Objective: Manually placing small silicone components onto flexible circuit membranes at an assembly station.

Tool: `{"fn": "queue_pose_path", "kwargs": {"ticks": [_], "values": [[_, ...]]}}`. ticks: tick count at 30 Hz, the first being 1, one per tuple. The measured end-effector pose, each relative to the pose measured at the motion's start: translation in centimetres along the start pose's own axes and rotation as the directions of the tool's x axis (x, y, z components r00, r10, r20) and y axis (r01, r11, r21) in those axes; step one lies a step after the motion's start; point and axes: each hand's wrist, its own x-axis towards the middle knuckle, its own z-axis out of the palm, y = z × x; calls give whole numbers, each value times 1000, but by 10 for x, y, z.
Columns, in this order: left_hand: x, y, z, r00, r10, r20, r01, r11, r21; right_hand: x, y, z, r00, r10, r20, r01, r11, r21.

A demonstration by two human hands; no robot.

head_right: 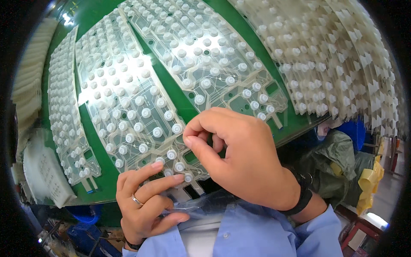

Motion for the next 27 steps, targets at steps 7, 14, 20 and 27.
{"fn": "queue_pose_path", "kwargs": {"ticks": [7, 14, 20, 27], "values": [[-3, -5, 3, 1000, 26, -10, -26, 1000, 8, -1, 0, 3, 1000, 21, -9, -21, 1000, 5], [-1, -4, 2, 1000, 22, -2, -22, 1000, 6, 0, -1, 1, 998, 60, 5, -60, 998, 30], [-2, -4, 2, 1000, 18, 2, -18, 1000, 10, 2, -2, 0, 998, 56, 30, -56, 998, 3], [-1, -4, 2, 1000, 17, 8, -17, 1000, 12, 3, -4, 1, 999, 47, 23, -46, 999, -18]]}}
